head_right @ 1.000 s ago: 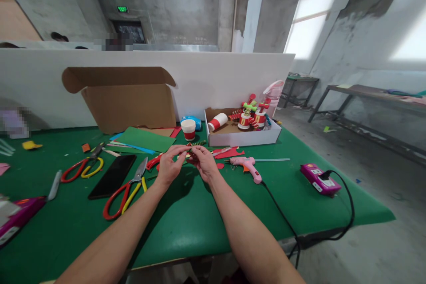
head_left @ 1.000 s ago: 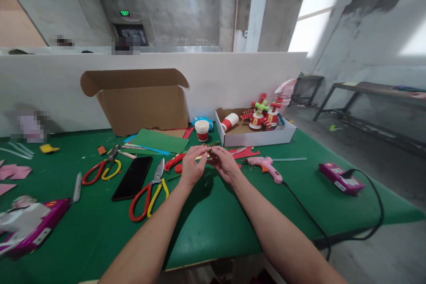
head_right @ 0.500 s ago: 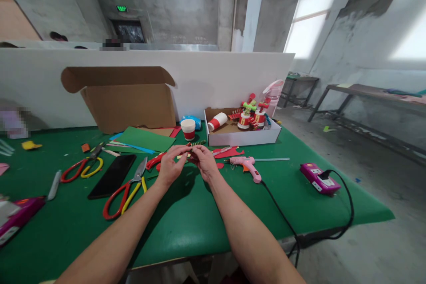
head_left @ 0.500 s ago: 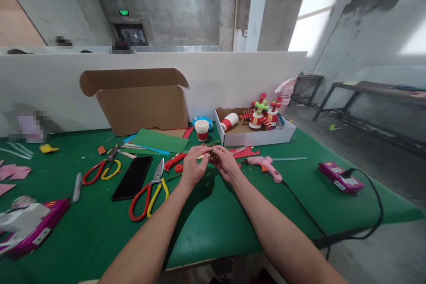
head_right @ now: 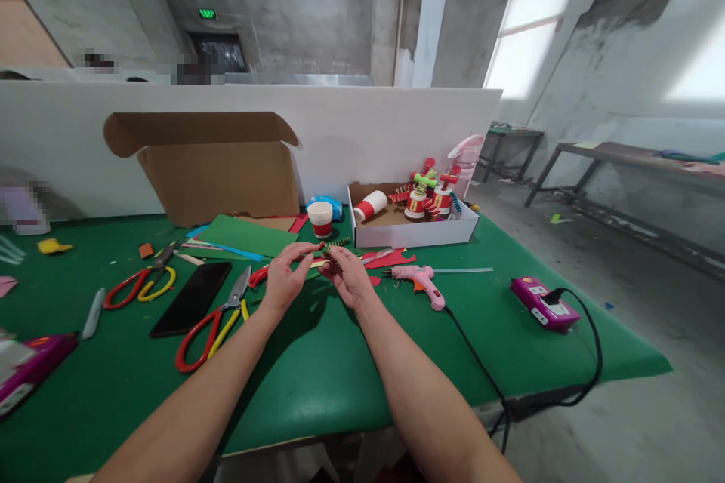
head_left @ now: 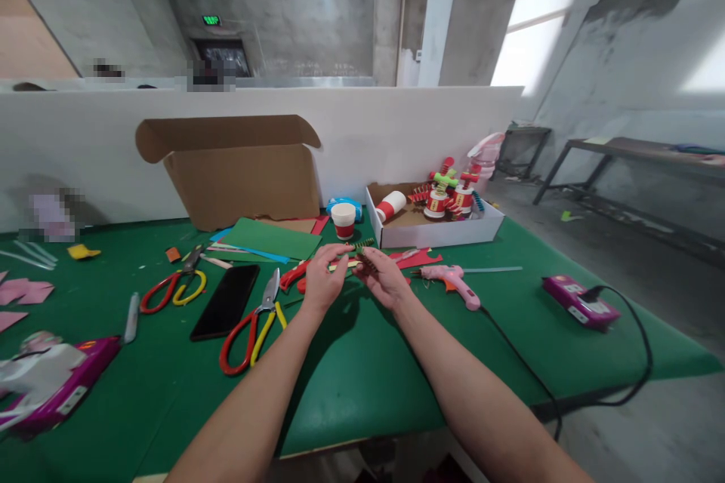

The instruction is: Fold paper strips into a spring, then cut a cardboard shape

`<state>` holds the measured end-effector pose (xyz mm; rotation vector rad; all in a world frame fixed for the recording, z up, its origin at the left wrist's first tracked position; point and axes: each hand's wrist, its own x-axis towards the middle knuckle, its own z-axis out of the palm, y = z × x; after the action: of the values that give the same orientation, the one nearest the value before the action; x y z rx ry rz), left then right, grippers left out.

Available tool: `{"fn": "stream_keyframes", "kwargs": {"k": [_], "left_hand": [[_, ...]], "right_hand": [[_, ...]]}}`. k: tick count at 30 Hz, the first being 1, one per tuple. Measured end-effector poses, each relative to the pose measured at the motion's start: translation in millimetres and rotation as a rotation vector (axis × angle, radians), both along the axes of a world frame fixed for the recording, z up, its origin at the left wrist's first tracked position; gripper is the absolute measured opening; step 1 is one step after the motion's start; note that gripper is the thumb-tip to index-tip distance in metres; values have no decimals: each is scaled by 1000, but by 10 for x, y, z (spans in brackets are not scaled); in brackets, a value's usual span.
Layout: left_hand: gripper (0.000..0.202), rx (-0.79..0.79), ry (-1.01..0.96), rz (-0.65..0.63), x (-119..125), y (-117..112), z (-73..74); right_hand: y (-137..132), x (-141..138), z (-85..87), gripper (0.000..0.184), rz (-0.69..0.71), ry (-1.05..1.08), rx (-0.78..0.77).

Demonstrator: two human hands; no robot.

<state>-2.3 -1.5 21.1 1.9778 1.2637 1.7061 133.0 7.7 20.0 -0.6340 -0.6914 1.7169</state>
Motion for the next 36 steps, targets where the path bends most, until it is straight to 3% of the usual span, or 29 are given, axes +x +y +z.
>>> {"fn": "stream_keyframes", "kwargs": {"k": [22, 36], "left_hand": [[25, 50, 134, 3, 43, 20, -85], [30, 63, 184, 3, 46, 15, -92]], "right_hand": [[-1, 2, 7, 12, -15, -52, 31], [16, -1, -14, 20, -43, -32, 14]]}}
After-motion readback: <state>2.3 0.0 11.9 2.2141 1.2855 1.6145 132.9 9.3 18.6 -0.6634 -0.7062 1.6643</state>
